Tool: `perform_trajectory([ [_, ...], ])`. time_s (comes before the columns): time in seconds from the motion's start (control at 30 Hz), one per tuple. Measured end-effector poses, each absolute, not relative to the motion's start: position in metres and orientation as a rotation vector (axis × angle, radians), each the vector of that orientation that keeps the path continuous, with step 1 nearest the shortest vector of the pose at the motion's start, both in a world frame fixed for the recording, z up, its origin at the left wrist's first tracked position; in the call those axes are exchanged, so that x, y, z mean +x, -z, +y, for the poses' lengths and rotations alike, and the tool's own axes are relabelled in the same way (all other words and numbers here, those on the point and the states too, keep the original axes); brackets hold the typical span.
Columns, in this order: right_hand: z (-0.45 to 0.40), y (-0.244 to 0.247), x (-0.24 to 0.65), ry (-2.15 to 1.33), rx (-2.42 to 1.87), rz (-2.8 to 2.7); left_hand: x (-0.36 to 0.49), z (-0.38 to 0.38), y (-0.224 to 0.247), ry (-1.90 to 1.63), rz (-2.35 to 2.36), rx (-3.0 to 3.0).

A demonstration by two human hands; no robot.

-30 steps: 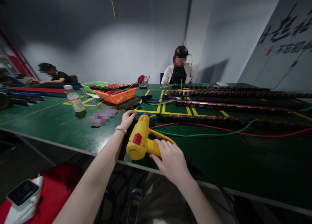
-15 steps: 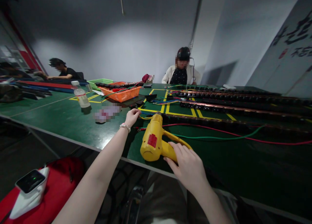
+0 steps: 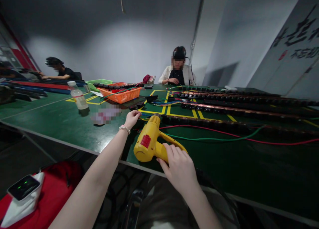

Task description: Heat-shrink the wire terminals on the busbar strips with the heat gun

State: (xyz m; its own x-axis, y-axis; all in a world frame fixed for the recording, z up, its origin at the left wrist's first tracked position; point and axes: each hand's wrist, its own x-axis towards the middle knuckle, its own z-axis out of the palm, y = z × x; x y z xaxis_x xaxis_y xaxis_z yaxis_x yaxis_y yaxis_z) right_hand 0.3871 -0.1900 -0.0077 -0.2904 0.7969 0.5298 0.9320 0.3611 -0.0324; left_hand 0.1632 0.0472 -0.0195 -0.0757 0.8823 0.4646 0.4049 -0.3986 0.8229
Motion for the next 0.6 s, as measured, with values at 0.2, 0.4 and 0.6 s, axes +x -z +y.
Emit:
perform_trajectory([
  [0.2,-0.183,0.001,0.371,0.25,-1.462,-2.224,0.165,0.044,0.016,-1.471,1.411,1.725],
  [0.4,-0.178,-0.001,0.366,0.102,-1.443,-2.253,0.165,0.041,0.012,-1.38,1.469,1.701],
  [0.6,-0.18,0.001,0.374,0.06,-1.357,-2.301,0.166,0.027,0.005,-1.269,1.581,1.767],
])
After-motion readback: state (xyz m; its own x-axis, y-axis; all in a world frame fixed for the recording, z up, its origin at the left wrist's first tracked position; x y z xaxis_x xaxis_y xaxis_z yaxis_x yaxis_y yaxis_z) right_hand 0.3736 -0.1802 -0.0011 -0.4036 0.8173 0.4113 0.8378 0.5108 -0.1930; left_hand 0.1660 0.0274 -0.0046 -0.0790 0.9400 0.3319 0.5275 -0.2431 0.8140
